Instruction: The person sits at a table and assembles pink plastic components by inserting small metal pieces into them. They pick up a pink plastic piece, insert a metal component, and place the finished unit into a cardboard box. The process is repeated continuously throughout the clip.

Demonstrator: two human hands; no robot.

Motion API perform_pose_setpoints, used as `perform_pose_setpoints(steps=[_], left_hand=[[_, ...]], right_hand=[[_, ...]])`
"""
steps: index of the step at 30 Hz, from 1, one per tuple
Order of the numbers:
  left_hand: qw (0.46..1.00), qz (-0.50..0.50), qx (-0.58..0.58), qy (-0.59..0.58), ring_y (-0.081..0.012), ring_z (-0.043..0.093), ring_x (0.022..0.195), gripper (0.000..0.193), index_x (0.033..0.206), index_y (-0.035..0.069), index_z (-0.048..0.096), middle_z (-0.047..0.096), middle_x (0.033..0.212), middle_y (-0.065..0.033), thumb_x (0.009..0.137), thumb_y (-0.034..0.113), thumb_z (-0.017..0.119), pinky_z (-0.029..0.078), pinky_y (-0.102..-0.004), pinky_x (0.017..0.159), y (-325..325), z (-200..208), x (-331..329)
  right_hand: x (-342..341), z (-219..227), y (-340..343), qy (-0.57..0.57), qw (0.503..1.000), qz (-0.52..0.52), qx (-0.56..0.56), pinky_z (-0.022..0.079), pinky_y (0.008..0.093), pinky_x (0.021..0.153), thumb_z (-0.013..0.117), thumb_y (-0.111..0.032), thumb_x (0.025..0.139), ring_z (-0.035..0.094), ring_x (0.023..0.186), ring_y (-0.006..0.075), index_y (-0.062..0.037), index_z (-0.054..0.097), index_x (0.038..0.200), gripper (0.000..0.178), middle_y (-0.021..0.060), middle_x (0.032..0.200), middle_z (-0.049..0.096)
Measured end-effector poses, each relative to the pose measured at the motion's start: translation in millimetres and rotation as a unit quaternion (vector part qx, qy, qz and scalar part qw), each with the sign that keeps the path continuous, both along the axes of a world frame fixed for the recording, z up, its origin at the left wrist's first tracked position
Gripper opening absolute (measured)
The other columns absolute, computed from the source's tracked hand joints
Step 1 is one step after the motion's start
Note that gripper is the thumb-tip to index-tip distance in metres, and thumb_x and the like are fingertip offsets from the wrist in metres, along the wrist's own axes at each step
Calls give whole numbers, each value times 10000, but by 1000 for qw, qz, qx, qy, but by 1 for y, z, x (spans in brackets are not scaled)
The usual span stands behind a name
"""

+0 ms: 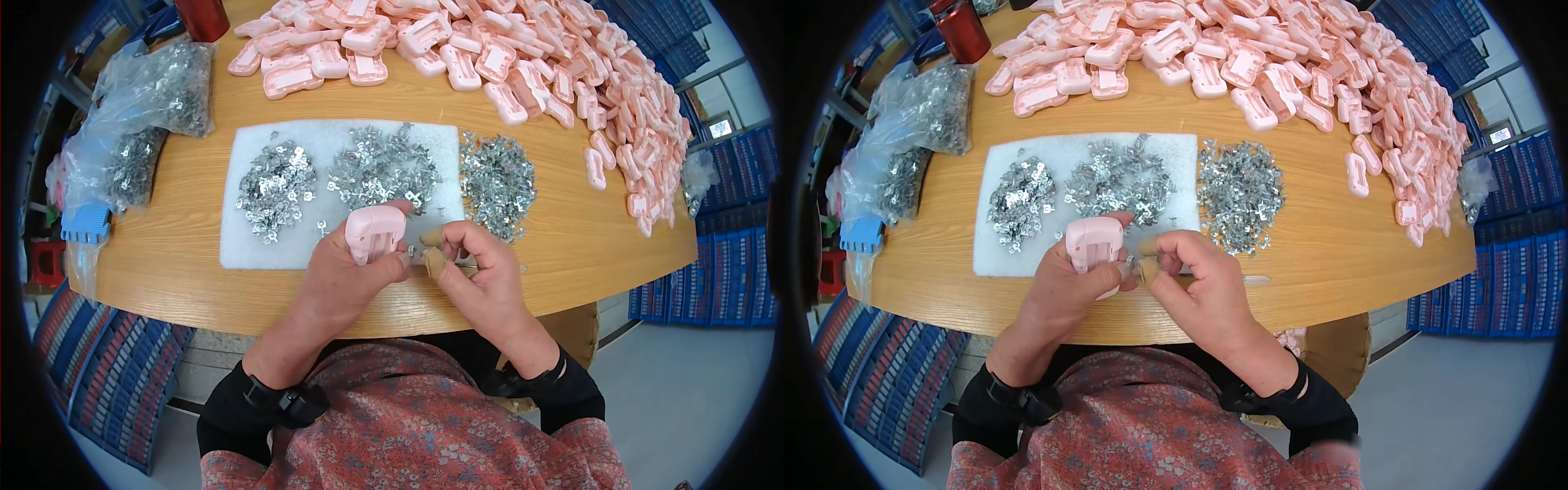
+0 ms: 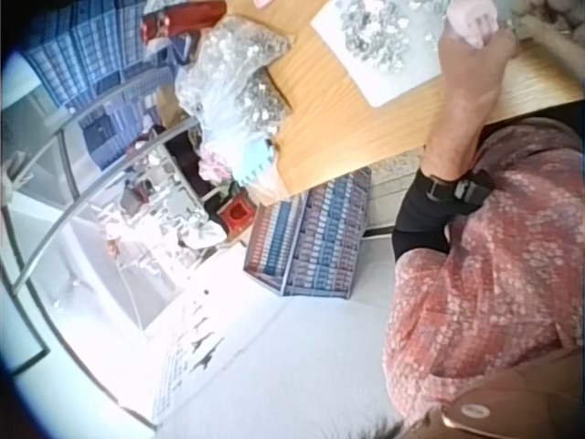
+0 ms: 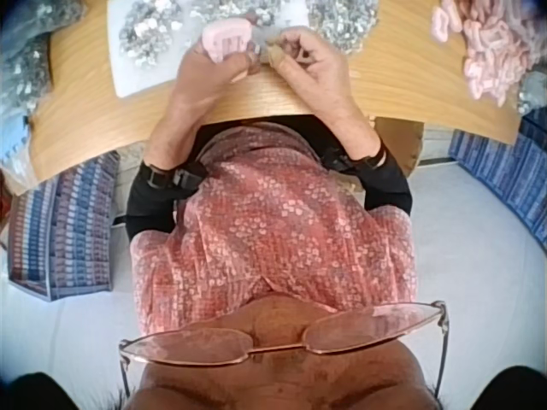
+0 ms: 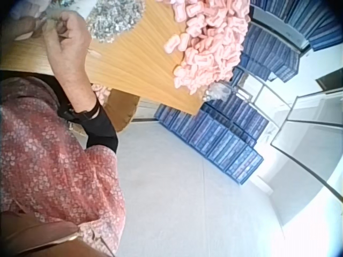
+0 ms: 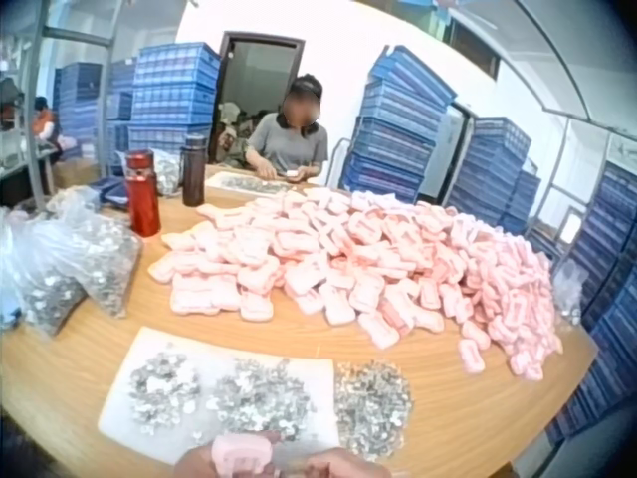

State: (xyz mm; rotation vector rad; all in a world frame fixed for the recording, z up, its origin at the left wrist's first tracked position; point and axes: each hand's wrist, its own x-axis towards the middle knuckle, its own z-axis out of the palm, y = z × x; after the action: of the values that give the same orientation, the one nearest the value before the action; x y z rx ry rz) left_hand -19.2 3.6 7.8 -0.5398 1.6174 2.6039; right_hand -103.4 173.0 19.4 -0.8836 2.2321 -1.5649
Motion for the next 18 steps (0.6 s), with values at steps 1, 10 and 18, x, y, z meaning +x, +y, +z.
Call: perform_pose_setpoints(steps=[1,10,18], left_hand=[[1000,0,1,8,-57,562,922,480,1338,31,564,612,1029,22,872,-16,671,483,-227,814,0,-1,1],[996,-56,69,4,-121,628,898,487,1409,50,485,626,993,-28,947,118,620,565,-324,817,1,0,5],[956,-109,259,-88,-270,689,842,620,1479,89,392,656,940,-129,1072,484,141,594,-438,800,-3,2,7]], right_hand=[[-1,0,1,-6,1000,-3,-5,459,271,610,687,-10,806,533,686,137,-8,616,933,145,56,761,551],[-7,15,9,-97,993,41,53,443,278,618,689,-41,775,525,693,131,-25,652,933,162,32,727,543],[-11,9,1,108,993,50,9,410,338,707,716,-52,676,553,688,214,-72,652,858,194,25,698,554]])
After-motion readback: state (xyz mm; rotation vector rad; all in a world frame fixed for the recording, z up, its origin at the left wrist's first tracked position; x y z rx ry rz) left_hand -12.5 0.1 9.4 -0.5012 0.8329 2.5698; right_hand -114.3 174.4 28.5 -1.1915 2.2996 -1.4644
